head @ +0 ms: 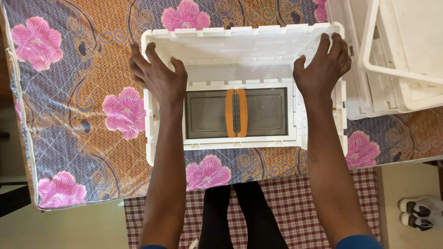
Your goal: The person unfolds a white collapsible cooler on a patterned mattress, extends its side panels, and secures them into place. They then place a lid on top, lift the assembled cooler, and set it on the floor. The person repeats the unfolding process with a second cooler.
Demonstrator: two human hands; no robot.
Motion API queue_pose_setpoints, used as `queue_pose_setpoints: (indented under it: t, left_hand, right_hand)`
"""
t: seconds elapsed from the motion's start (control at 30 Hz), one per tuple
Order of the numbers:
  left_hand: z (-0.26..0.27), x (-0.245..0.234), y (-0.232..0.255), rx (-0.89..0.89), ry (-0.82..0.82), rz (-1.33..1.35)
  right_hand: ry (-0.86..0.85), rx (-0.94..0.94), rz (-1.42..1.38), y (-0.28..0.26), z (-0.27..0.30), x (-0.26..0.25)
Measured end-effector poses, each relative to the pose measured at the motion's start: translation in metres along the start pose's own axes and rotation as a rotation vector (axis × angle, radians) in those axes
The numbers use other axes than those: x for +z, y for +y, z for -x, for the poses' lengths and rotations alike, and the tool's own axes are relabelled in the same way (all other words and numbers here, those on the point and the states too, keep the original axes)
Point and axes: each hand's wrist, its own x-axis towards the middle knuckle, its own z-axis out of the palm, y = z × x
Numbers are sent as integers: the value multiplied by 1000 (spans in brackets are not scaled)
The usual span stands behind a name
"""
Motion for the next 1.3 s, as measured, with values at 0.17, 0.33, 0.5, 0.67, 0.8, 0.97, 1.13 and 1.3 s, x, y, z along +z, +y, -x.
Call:
queue_pose_setpoints:
  t: [0.17, 0.33, 0.5, 0.67, 0.8, 0.97, 1.13, 1.3]
  left_hand:
    - [22, -2, 10, 150, 35, 199]
    - [44, 6, 16, 120, -34, 321]
    - [74, 17, 13, 64, -132, 341]
    - [108, 24, 6, 5, -262, 369]
    - [134, 25, 1, -1, -320, 417]
    - [180, 6, 12, -16, -309, 484]
    - [218, -30, 16, -79, -307, 451]
    - [218, -25, 14, -472, -445, 839]
  right_hand:
    - [-10, 3, -12, -6, 3, -2]
    - [35, -49, 12, -9, 4, -8]
    - [36, -126, -217, -18, 25, 7]
    - [-204, -79, -411, -27, 64, 51]
    - [-402, -59, -452, -35, 87, 96]
    - [-609, -215, -314, -62, 91, 132]
    - [-858, -216, -153, -85, 81, 145]
    - [-919, -60, -384, -80, 83, 164]
